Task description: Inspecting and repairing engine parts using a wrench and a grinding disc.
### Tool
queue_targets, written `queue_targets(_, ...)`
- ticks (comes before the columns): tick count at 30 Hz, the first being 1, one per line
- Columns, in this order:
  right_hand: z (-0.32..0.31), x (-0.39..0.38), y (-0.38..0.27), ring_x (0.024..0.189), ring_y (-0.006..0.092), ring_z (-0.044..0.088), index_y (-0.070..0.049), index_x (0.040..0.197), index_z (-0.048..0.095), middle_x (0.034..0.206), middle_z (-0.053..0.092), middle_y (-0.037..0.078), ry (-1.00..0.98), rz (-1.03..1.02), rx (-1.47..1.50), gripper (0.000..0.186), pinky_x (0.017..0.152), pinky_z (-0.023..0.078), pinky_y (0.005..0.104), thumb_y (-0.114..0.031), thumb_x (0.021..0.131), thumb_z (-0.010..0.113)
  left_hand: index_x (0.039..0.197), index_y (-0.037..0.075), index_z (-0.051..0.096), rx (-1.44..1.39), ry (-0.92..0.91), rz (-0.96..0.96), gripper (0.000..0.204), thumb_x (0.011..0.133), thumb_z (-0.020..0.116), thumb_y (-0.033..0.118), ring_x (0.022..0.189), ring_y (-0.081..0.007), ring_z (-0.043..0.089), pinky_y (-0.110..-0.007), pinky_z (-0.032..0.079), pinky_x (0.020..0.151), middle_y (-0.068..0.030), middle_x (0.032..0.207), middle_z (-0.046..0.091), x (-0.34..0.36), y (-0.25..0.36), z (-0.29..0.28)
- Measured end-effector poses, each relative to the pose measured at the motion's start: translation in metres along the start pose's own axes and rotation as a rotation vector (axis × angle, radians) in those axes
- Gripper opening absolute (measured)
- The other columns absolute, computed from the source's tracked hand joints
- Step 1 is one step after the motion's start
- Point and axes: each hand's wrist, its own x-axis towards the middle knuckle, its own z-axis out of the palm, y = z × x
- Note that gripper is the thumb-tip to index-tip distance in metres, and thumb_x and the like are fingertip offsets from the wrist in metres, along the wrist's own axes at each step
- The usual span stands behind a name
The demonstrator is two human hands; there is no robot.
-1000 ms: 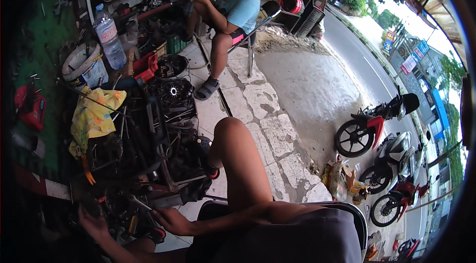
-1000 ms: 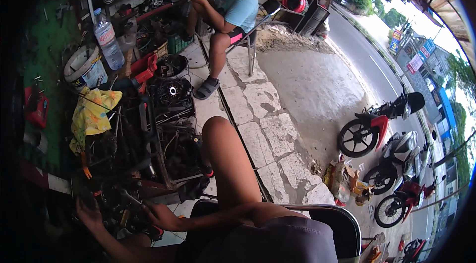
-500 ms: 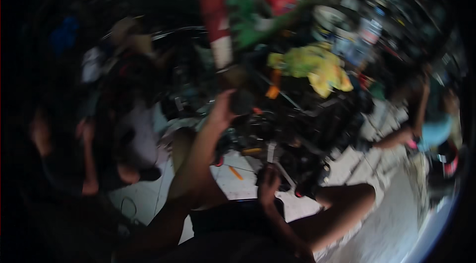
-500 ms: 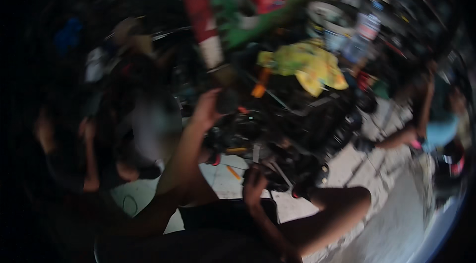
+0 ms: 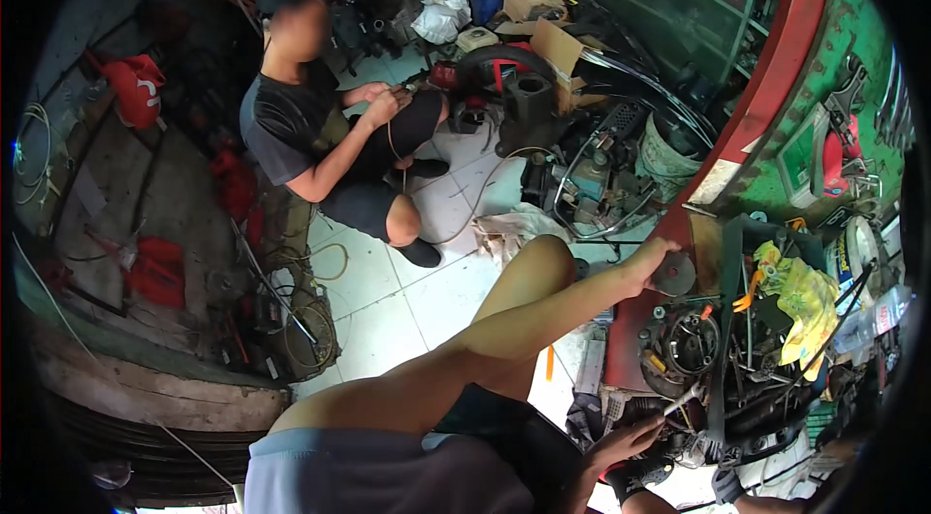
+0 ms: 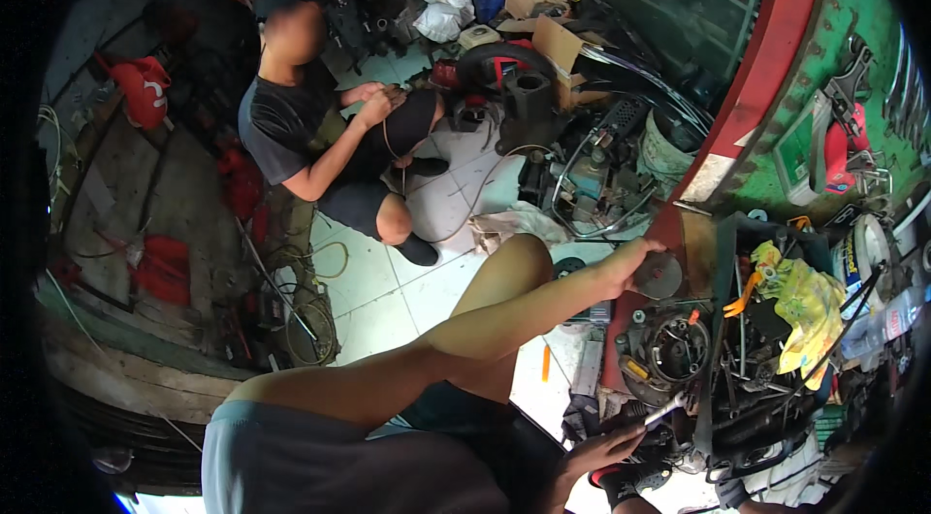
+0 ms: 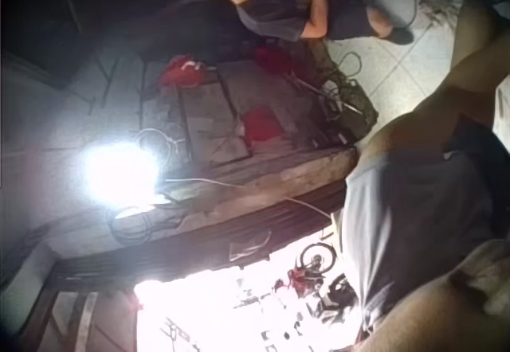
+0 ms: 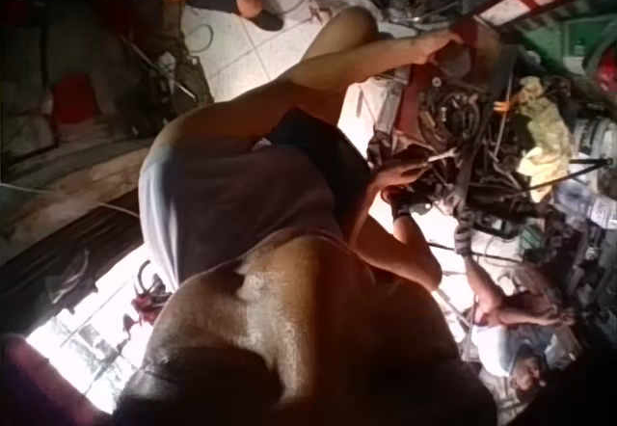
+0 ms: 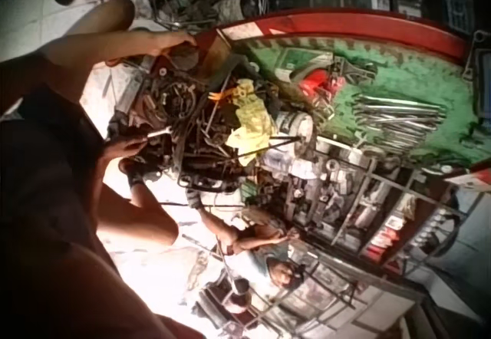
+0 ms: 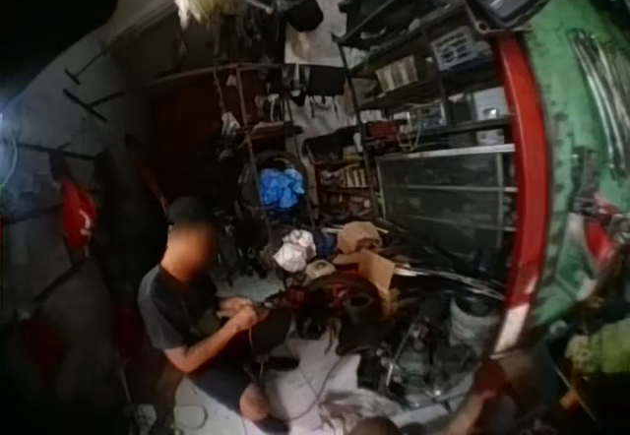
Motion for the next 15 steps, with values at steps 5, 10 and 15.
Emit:
queue_targets(5, -0.009, -0.007, 0.038, 0.071, 0.0122, 0.049, 0.006, 0.12, 0.053, 0.09, 0.059, 0.008, 0.0, 0.268, 0.302, 0.042, 0.058, 0.041, 0.0239, -0.03, 0.099, 0.046, 0.098, 0.015, 0.06, 0.019, 0.003, -0.013, 0.023, 0.09, 0.047, 0.032, 0.074, -0.0105, 0.059, -0.035, 0.056, 0.065, 0.0012, 0.089, 0.062, -0.009, 0.01, 0.015)
queue_targets(10, -0.008, -0.009, -0.006, 0.077, 0.0135, 0.053, 0.007, 0.126, 0.049, 0.096, 0.059, 0.01, 0.115, 0.235, 0.367, 0.045, 0.067, 0.046, 0.0255, -0.029, 0.098, 0.048, 0.097, 0.013, 0.058, -0.002, -0.013, 0.035, 0.028, 0.089, 0.045, 0.036, 0.078, -0.0167, 0.063, -0.04, 0.056, 0.064, -0.0027, 0.089, 0.062, -0.006, 0.008, 0.014)
queue_targets(15, -0.002, 0.015, 0.014, 0.081, 0.0141, 0.054, 0.006, 0.123, 0.05, 0.105, 0.058, 0.012, -0.174, 0.242, 0.229, 0.047, 0.07, 0.046, 0.0235, -0.034, 0.098, 0.048, 0.096, 0.012, 0.058, 0.001, -0.02, 0.032, 0.029, 0.089, 0.045, 0.036, 0.077, -0.0175, 0.064, -0.039, 0.057, 0.064, -0.0037, 0.089, 0.063, -0.007, 0.008, 0.014)
